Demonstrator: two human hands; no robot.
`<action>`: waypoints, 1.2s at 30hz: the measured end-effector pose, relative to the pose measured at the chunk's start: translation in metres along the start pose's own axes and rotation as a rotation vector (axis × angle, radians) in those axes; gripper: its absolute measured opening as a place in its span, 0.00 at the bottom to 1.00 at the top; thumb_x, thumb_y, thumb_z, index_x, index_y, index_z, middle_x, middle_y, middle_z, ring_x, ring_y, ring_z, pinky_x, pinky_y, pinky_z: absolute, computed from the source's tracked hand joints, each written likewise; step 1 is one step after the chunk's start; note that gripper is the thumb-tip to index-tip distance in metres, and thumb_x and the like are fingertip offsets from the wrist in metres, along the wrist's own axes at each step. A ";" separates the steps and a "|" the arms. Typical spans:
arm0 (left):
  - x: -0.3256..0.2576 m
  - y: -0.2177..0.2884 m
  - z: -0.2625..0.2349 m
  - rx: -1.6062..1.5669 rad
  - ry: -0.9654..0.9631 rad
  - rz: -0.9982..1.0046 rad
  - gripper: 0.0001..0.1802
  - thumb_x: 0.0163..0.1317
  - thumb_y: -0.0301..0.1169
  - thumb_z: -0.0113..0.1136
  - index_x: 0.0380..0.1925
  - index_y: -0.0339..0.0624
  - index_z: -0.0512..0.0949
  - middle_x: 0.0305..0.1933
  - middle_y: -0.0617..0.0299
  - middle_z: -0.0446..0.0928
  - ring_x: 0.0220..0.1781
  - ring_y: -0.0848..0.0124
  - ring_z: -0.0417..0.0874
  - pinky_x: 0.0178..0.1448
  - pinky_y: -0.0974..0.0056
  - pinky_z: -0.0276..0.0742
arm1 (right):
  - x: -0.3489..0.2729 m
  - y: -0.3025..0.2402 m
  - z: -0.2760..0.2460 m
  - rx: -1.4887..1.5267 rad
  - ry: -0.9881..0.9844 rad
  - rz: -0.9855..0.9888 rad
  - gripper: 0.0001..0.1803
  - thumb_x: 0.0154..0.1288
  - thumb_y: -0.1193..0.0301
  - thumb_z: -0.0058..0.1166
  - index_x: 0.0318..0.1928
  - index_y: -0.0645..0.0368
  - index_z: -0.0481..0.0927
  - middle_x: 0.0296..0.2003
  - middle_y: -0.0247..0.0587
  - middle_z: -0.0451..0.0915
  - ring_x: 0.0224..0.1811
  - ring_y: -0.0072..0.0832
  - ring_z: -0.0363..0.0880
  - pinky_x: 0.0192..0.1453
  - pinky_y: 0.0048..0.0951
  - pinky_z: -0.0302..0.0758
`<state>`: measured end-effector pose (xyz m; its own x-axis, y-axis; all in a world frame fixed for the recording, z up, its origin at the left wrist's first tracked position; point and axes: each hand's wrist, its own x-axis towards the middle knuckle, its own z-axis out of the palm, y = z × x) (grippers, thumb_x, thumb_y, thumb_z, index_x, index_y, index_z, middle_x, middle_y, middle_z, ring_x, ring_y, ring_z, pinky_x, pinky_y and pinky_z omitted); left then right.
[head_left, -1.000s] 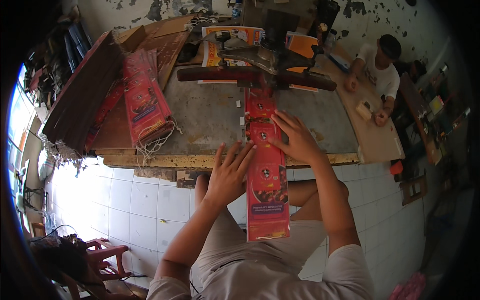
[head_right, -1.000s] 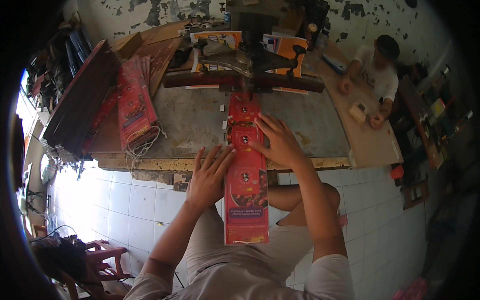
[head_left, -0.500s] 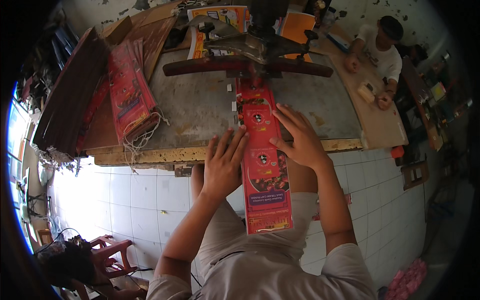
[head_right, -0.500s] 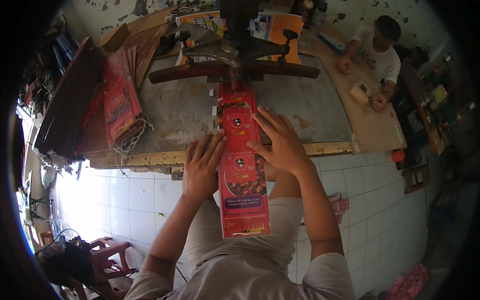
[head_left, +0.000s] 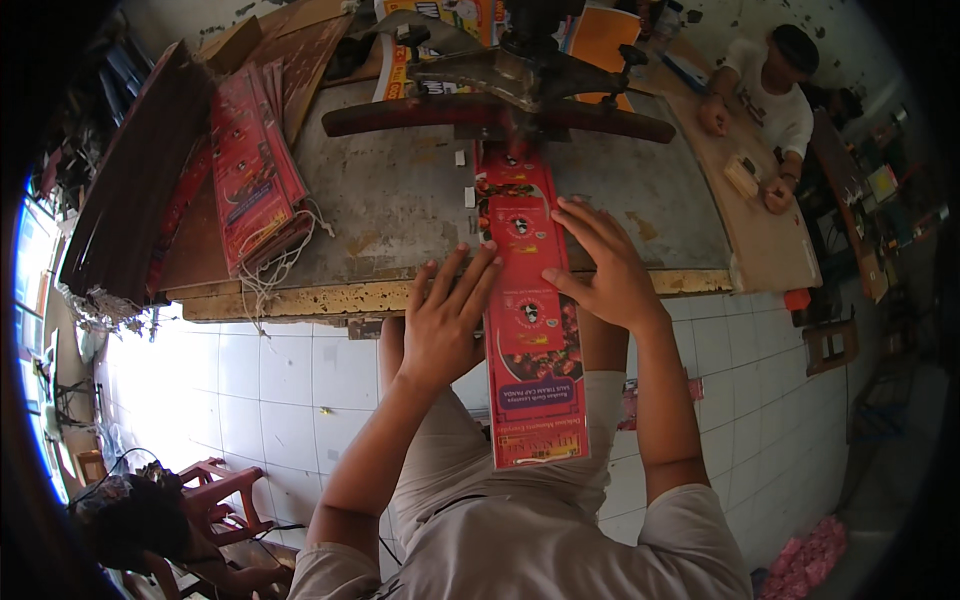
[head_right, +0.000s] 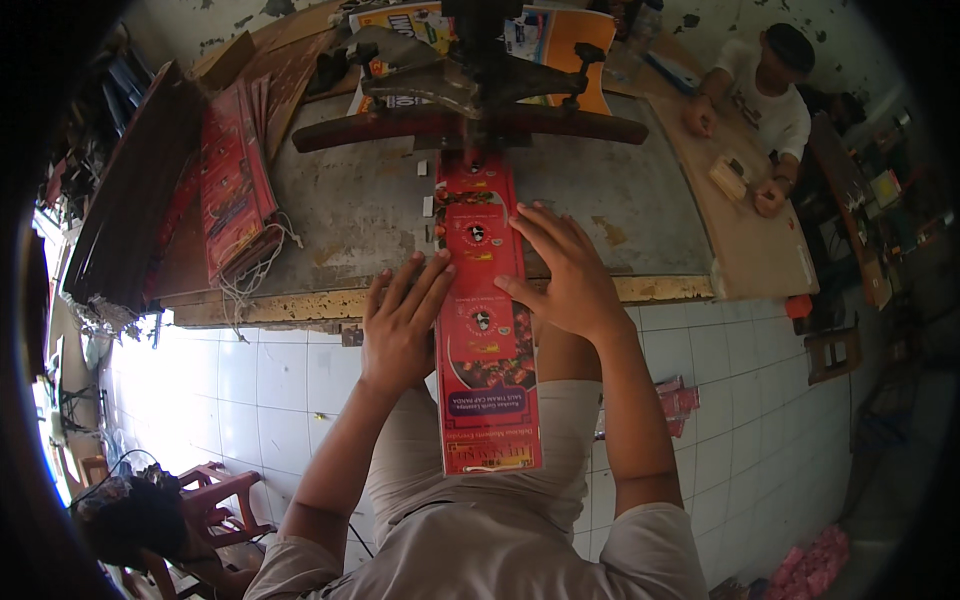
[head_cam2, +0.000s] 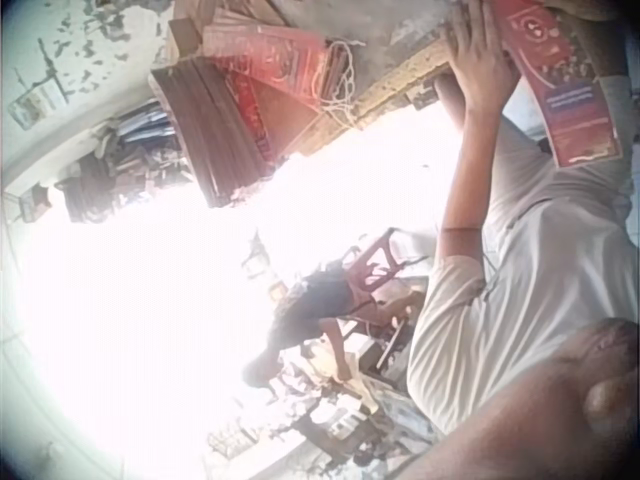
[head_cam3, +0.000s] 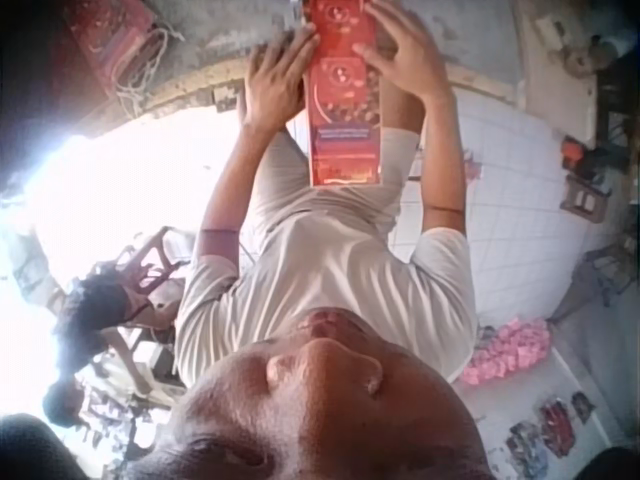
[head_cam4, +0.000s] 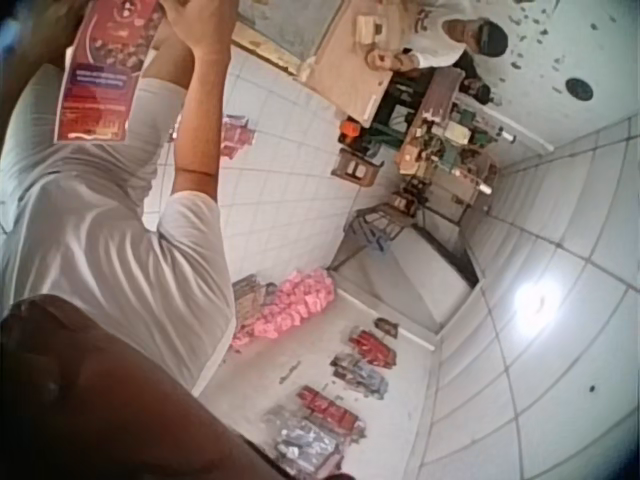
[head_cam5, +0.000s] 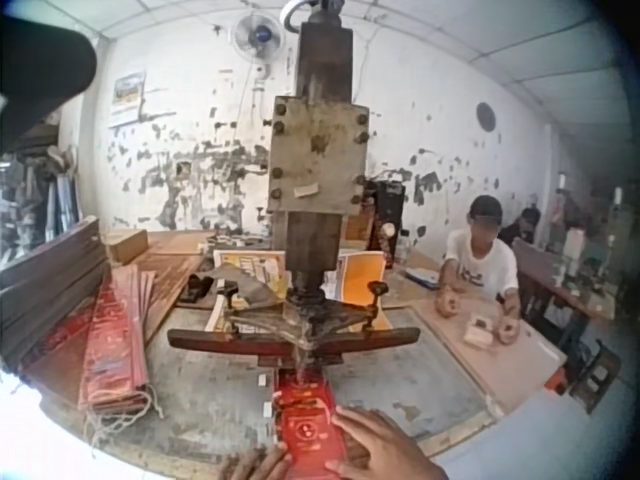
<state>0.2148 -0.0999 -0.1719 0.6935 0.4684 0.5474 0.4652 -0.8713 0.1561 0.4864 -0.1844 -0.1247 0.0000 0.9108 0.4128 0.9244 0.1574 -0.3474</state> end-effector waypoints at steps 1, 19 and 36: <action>0.000 0.000 0.000 -0.003 0.005 0.001 0.44 0.68 0.51 0.73 0.81 0.46 0.75 0.87 0.62 0.74 0.87 0.55 0.73 0.86 0.40 0.64 | 0.000 0.000 0.000 0.005 0.000 0.001 0.43 0.69 0.50 0.79 0.77 0.59 0.79 0.81 0.47 0.75 0.87 0.47 0.68 0.90 0.56 0.65; 0.003 0.003 -0.003 -0.067 0.018 -0.022 0.40 0.67 0.40 0.71 0.80 0.48 0.76 0.87 0.63 0.75 0.86 0.55 0.75 0.84 0.41 0.68 | 0.000 0.000 -0.006 0.071 -0.032 0.053 0.40 0.74 0.51 0.75 0.78 0.56 0.79 0.82 0.47 0.75 0.88 0.46 0.67 0.92 0.54 0.63; 0.001 0.006 -0.009 -0.072 0.001 -0.053 0.39 0.64 0.28 0.67 0.78 0.50 0.77 0.86 0.64 0.76 0.86 0.56 0.76 0.85 0.41 0.68 | -0.071 0.335 -0.153 -0.524 0.321 0.398 0.25 0.84 0.71 0.61 0.77 0.58 0.78 0.69 0.57 0.80 0.73 0.58 0.80 0.77 0.51 0.77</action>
<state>0.2128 -0.1058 -0.1628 0.6686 0.5136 0.5377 0.4599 -0.8539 0.2437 0.8547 -0.2546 -0.1417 0.4117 0.6914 0.5937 0.8921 -0.4390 -0.1073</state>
